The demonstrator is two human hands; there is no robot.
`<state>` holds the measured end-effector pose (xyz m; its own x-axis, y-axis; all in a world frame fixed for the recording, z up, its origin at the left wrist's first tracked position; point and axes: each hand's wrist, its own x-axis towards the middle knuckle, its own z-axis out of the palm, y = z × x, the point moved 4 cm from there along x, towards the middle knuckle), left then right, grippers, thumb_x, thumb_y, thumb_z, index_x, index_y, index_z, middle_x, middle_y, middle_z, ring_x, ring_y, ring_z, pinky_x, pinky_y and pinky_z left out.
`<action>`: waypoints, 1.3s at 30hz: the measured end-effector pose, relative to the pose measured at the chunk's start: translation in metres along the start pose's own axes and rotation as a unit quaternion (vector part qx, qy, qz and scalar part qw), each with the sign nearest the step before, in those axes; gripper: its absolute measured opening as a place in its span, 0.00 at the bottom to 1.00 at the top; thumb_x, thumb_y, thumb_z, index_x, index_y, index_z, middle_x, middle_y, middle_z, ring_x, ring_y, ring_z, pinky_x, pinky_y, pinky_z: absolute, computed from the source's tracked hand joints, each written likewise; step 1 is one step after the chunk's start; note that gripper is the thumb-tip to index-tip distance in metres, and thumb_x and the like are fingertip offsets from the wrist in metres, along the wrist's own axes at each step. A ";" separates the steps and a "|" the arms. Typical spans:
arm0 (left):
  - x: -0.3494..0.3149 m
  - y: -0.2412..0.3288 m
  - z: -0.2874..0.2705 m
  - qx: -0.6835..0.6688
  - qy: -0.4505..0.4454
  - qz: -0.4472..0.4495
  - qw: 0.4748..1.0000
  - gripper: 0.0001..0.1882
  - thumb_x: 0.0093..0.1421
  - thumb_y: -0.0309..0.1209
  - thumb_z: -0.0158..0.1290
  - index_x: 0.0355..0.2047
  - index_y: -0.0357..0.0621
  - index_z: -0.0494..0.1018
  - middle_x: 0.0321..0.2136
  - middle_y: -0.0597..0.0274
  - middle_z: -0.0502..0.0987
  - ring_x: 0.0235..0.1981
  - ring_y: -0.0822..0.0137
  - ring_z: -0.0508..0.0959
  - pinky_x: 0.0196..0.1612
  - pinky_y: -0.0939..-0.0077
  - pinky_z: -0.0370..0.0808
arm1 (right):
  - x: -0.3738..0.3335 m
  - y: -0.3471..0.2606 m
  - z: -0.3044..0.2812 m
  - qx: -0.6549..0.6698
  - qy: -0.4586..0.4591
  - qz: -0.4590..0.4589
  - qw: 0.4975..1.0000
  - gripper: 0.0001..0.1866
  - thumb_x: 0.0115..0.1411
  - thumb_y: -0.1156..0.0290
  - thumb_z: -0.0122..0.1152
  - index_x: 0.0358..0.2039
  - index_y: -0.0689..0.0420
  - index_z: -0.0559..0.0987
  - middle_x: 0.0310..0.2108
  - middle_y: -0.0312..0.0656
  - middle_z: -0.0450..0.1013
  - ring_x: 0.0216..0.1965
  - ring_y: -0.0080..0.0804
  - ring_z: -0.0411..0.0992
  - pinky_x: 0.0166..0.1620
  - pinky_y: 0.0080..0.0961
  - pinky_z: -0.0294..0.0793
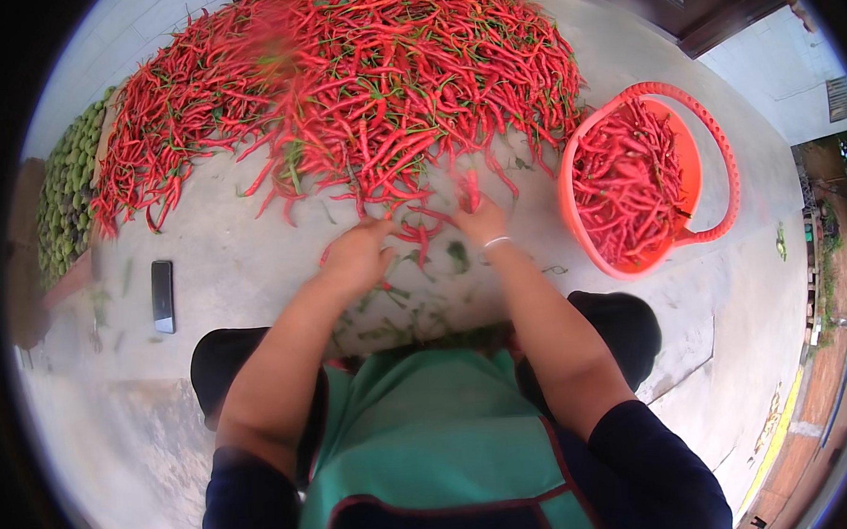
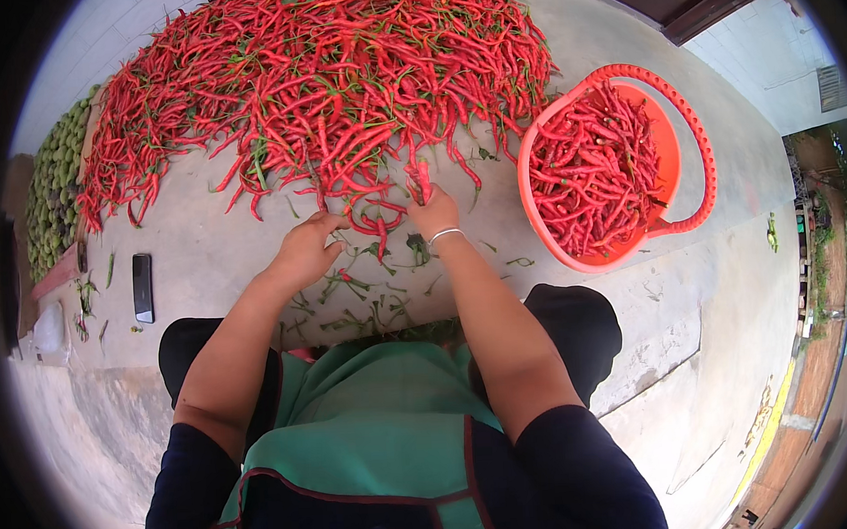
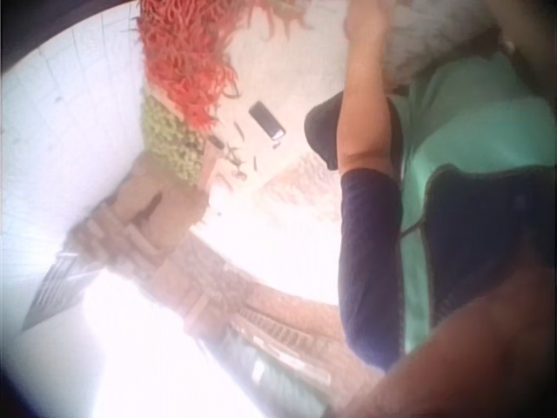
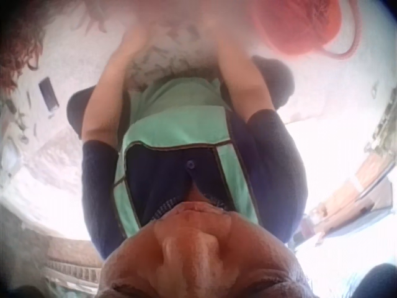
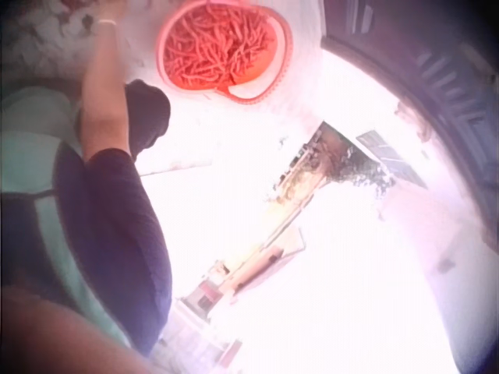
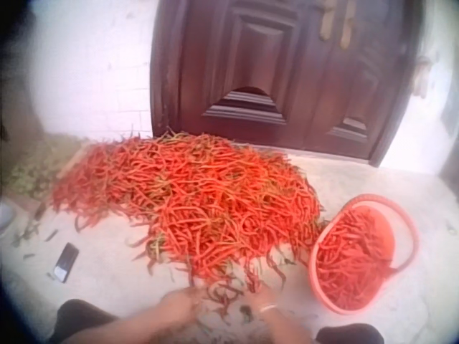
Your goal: The person plucks the green stems from red chilies by hand and places the chilies into a red plastic basket.
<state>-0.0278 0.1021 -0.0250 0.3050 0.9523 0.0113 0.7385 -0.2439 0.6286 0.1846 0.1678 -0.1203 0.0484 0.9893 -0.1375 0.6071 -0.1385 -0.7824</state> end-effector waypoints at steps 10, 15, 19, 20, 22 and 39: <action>0.009 -0.018 0.021 -0.023 -0.095 -0.069 0.993 0.11 0.53 0.31 0.52 0.37 0.41 0.71 0.31 0.53 0.76 0.34 0.58 0.76 0.38 0.67 0.72 | -0.008 -0.009 0.060 -0.226 -0.119 -0.081 0.963 0.18 0.43 0.60 0.66 0.32 0.56 0.74 0.34 0.42 0.72 0.39 0.41 0.69 0.42 0.35 0.69; 0.016 -0.012 0.025 -0.054 -0.101 -0.081 0.990 0.11 0.53 0.31 0.51 0.36 0.41 0.71 0.29 0.53 0.77 0.33 0.58 0.77 0.37 0.66 0.72 | -0.023 0.011 0.076 -0.246 -0.124 -0.188 0.943 0.17 0.44 0.62 0.66 0.33 0.54 0.74 0.31 0.43 0.72 0.38 0.42 0.69 0.42 0.35 0.70; 0.010 -0.011 0.016 -0.049 -0.067 -0.116 0.990 0.10 0.53 0.29 0.52 0.36 0.41 0.71 0.30 0.55 0.77 0.32 0.61 0.77 0.36 0.69 0.72 | -0.017 -0.006 0.051 -0.036 -0.053 -0.111 0.992 0.13 0.45 0.67 0.64 0.32 0.56 0.75 0.26 0.41 0.73 0.30 0.38 0.71 0.34 0.32 0.70; 0.007 -0.021 0.015 -0.085 -0.035 -0.124 0.988 0.09 0.54 0.29 0.52 0.36 0.40 0.71 0.29 0.57 0.77 0.31 0.63 0.77 0.36 0.70 0.73 | -0.014 -0.024 0.032 0.044 -0.042 -0.078 0.995 0.11 0.46 0.69 0.63 0.31 0.57 0.75 0.25 0.40 0.74 0.27 0.35 0.72 0.32 0.30 0.70; 0.011 -0.019 0.008 -0.188 0.007 -0.118 0.975 0.09 0.54 0.28 0.52 0.36 0.39 0.71 0.29 0.60 0.76 0.30 0.67 0.76 0.35 0.74 0.72 | -0.018 -0.052 0.004 0.134 -0.150 -0.002 0.980 0.09 0.47 0.70 0.61 0.29 0.58 0.74 0.22 0.37 0.72 0.23 0.28 0.69 0.28 0.25 0.68; 0.004 0.049 -0.018 -0.155 -0.101 0.033 0.982 0.05 0.51 0.27 0.57 0.27 0.40 0.73 0.23 0.63 0.75 0.24 0.71 0.74 0.30 0.77 0.70 | -0.082 -0.124 -0.056 0.138 -0.414 -0.023 0.899 0.08 0.51 0.71 0.59 0.31 0.61 0.75 0.26 0.37 0.73 0.28 0.22 0.71 0.34 0.21 0.70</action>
<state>-0.0011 0.0974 0.0200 0.4819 0.8729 -0.0759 0.5047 -0.2057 0.8385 0.1497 0.1062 0.0225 -0.6491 0.6366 -0.4164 0.3675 -0.2168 -0.9044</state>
